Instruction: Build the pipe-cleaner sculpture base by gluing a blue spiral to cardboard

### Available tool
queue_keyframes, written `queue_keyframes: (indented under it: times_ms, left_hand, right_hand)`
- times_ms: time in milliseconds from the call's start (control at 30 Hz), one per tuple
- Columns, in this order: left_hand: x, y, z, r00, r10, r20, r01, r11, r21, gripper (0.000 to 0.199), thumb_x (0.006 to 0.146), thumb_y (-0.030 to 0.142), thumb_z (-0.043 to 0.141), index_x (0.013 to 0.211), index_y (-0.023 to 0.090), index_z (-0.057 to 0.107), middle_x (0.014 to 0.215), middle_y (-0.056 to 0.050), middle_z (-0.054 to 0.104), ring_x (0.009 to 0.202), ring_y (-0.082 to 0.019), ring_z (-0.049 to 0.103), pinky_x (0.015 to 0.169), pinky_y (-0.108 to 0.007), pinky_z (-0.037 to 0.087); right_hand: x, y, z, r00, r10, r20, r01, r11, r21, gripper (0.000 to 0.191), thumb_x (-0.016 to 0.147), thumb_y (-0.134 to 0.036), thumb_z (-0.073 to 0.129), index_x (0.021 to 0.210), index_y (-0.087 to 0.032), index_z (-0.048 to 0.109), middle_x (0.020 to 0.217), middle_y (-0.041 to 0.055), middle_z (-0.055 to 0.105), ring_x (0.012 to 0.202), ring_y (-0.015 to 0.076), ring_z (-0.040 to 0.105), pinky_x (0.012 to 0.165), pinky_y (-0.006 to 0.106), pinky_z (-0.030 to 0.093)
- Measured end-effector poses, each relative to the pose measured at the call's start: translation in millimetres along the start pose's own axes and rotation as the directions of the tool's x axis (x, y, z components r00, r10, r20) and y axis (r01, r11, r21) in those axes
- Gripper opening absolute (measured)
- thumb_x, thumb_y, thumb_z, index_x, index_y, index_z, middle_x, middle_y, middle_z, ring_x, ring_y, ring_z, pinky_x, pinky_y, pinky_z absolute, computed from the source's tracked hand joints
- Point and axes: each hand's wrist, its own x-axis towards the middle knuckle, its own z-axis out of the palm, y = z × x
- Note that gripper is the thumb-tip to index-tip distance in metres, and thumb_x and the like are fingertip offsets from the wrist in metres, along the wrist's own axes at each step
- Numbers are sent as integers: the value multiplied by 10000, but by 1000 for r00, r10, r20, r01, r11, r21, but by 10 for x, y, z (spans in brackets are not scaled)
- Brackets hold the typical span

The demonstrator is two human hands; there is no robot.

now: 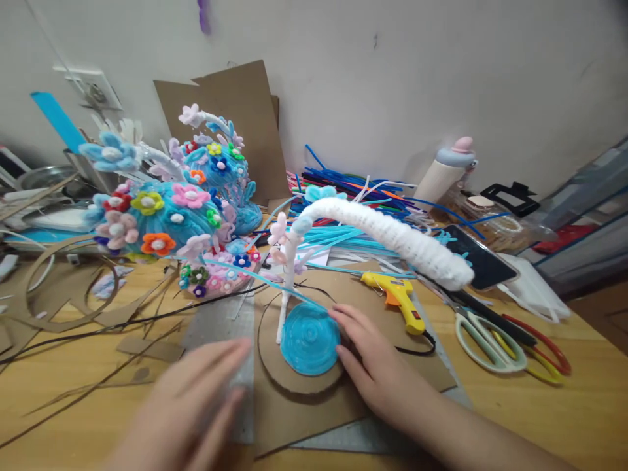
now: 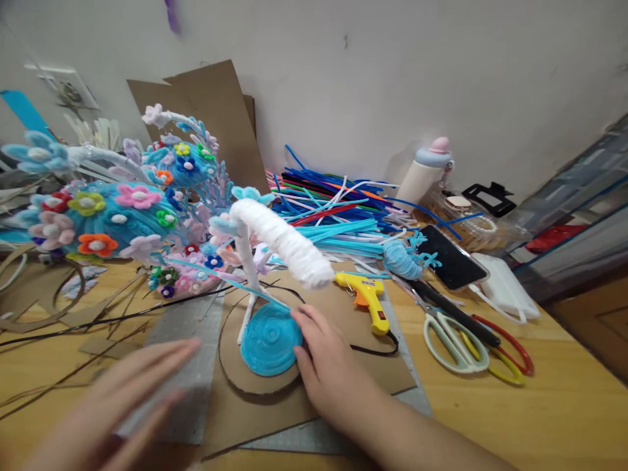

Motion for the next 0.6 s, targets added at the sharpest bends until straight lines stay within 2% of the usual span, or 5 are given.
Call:
queue_keyframes:
  times_ms: [67, 133, 200, 333, 600]
  left_hand:
    - [116, 302, 257, 989, 128, 77, -132, 990, 52, 568, 896, 359, 501, 1436, 288, 341, 1374, -51, 546, 1178, -239, 576, 903, -352, 532]
    - [179, 436, 471, 994, 71, 85, -83, 986, 142, 810, 811, 435, 607, 1480, 164, 240, 1435, -182, 451, 1243, -346, 509, 901, -468, 524]
    - [191, 434, 601, 995, -3, 97, -14, 984, 177, 958, 737, 448, 677, 1492, 133, 178, 1427, -220, 445, 1259, -390, 478, 933, -538, 483]
    - [192, 333, 654, 990, -59, 131, 43, 991, 126, 977, 715, 302, 696, 1497, 171, 126, 1404, -194, 484, 1267, -362, 476, 993, -541, 423]
    - [434, 83, 680, 968, 26, 250, -28, 1000, 8, 1055, 691, 255, 735, 1505, 256, 65, 1471, -177, 398, 1340, -380, 380, 1013, -581, 390]
  right_hand:
    - [6, 22, 23, 997, 74, 36, -75, 997, 12, 620, 870, -185, 392, 1474, -147, 258, 1545, 117, 237, 1437, 229, 196, 1181, 488, 222]
    - [14, 36, 26, 990, 128, 60, -131, 990, 60, 744, 805, -130, 400, 1508, -137, 157, 1574, 101, 166, 1458, 212, 123, 1201, 470, 171]
    - [23, 37, 15, 983, 170, 72, -177, 979, 106, 814, 756, -99, 407, 1517, -141, 121, 1583, 89, 137, 1462, 203, 100, 1207, 459, 142]
    - [28, 32, -17, 974, 208, 87, -218, 968, 126, 867, 725, -69, 401, 1525, -160, 80, 1587, 89, 116, 1461, 211, 100, 1202, 495, 128]
    - [-4, 17, -111, 981, 171, 90, -167, 985, -43, 858, 730, -82, 398, 1527, -145, 89, 1573, 110, 174, 1448, 263, 161, 1172, 554, 203]
